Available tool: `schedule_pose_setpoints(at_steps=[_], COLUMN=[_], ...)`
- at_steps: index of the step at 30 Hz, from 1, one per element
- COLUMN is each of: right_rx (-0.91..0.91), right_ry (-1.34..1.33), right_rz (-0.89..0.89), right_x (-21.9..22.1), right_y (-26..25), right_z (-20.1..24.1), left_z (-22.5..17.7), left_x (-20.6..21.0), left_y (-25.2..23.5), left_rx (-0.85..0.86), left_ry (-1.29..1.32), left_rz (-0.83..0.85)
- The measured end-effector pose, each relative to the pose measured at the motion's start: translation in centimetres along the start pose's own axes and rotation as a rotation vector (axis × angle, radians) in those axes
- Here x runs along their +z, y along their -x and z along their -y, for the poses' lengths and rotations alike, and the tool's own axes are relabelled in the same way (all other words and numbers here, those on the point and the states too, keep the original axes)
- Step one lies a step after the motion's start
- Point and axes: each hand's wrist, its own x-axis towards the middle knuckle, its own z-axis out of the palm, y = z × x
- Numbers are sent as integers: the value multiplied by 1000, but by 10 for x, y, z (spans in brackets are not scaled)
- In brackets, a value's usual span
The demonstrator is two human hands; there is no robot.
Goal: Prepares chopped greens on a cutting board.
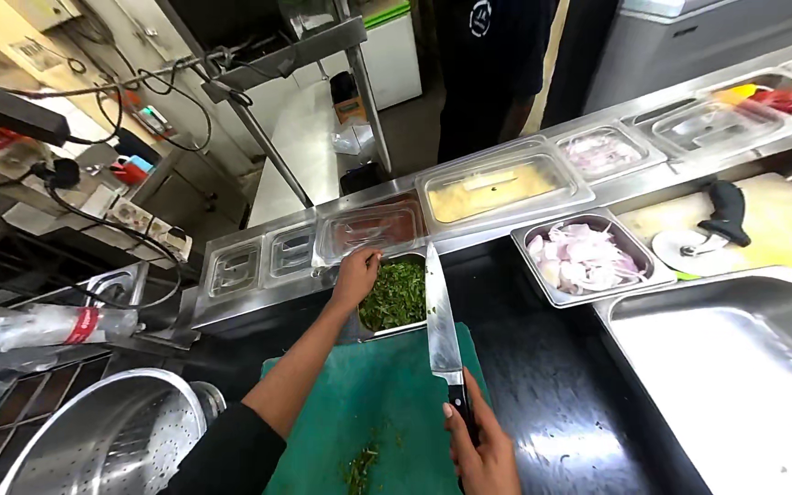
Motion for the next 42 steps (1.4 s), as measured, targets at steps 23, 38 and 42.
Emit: schedule_pose_setpoints(at_steps=[23, 38, 42], right_rx=[19, 52, 14], right_ry=[-75, -110, -121], right_rz=[-20, 22, 28], right_x=[-18, -35, -34], right_y=[23, 46, 49], right_z=[12, 4, 10], left_z=[4, 8, 3], left_x=[2, 37, 49], left_y=[3, 69, 41], left_rx=[38, -120, -92], left_ry=[-325, 652, 612], left_rz=[251, -416, -486])
